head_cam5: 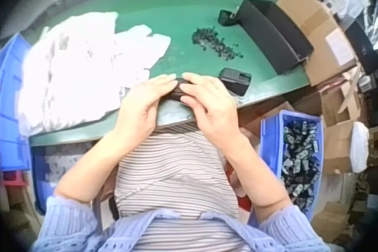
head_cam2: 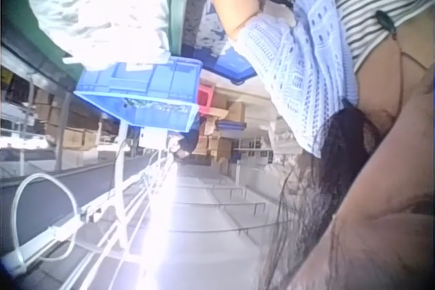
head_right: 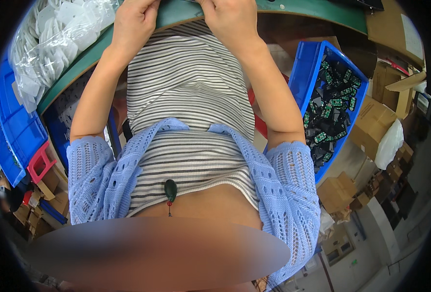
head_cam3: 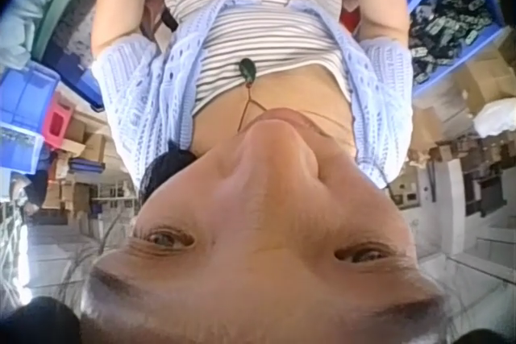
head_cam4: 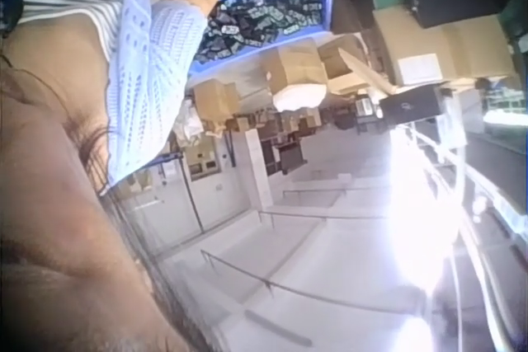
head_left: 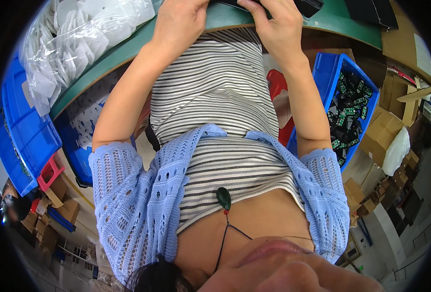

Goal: The person assembles plastic cases for electronic components by snapping plastic case pieces together by hand.

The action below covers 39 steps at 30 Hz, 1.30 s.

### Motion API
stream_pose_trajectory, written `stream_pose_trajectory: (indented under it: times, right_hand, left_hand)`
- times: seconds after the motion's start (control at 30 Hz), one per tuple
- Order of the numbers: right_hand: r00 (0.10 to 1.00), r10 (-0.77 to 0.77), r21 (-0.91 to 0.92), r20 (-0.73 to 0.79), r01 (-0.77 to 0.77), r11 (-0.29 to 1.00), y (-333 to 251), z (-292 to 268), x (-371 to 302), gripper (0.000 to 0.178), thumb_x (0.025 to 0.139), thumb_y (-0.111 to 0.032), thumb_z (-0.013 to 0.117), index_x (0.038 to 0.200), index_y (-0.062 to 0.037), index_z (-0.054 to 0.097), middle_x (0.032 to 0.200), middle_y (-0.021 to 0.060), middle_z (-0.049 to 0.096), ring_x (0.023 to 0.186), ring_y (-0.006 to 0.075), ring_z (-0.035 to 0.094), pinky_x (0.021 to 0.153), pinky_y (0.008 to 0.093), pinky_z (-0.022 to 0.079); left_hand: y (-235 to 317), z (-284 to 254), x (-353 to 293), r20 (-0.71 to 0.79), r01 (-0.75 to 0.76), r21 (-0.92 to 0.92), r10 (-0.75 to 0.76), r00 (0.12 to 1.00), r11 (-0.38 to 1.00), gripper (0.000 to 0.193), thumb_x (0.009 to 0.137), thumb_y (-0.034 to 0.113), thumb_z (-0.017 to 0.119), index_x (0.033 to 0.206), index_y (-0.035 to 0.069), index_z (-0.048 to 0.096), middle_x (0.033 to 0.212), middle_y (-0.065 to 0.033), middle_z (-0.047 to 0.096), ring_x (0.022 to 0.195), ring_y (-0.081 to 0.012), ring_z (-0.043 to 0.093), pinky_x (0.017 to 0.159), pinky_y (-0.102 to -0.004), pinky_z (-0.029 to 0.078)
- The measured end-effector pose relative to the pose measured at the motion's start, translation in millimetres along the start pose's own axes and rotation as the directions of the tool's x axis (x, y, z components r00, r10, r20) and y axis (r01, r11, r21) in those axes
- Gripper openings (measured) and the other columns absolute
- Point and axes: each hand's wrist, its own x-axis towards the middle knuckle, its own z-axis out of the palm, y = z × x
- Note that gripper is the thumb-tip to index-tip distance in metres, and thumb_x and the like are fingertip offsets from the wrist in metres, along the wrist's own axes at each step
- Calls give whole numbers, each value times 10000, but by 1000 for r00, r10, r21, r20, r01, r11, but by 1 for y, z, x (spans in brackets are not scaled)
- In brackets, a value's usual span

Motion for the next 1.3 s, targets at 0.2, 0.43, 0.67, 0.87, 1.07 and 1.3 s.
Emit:
stream_pose_trajectory:
  times: [0.2,0.43,0.67,0.87,1.07,1.3]
  right_hand:
    - [989,-9,-308,147,54,950,-18,-8,5,189,731,-14,662,915,7,626,1042,142,621,916,306,581,776,357,475]
    - [982,22,-282,187,32,959,-16,-15,17,193,740,-30,660,928,1,630,1008,144,624,900,313,579,768,341,476]
    - [724,625,191,291,-684,704,8,-31,53,220,898,-130,565,1090,-23,585,982,52,631,892,106,569,757,242,460]
    - [718,632,576,293,-660,483,-2,-21,46,319,890,-72,564,1190,11,491,1106,84,573,982,137,555,855,260,448]
    - [966,250,727,66,-218,651,30,-4,47,299,825,39,591,1106,1,494,1055,55,556,966,114,540,862,256,438]
    - [853,511,584,105,-469,663,23,-13,74,325,852,-6,588,1159,2,480,1072,68,558,954,126,544,853,264,441]
  left_hand:
    - [0,1,-1,14,-22,63,21,1000,998,313,789,-73,495,1067,8,614,1098,-179,614,1051,-335,574,892,-391,455]
    - [-13,22,-1,-219,-212,-211,165,962,954,427,710,34,658,1122,-12,555,1106,-190,591,1018,-342,565,856,-397,459]
    - [15,1,44,201,540,-70,-518,831,839,217,831,104,622,1015,-3,578,838,-130,634,735,-218,616,663,-326,485]
    - [0,4,42,281,675,-509,-638,717,534,162,920,152,545,959,1,586,758,-46,616,621,-84,568,576,-204,470]
    - [14,-7,60,259,623,-462,-576,775,631,294,880,214,620,1002,-51,587,847,-103,658,732,-132,644,652,-228,522]
    - [-5,-2,97,237,657,-413,-622,746,631,164,909,164,564,923,2,579,732,-38,613,590,-84,561,556,-210,465]
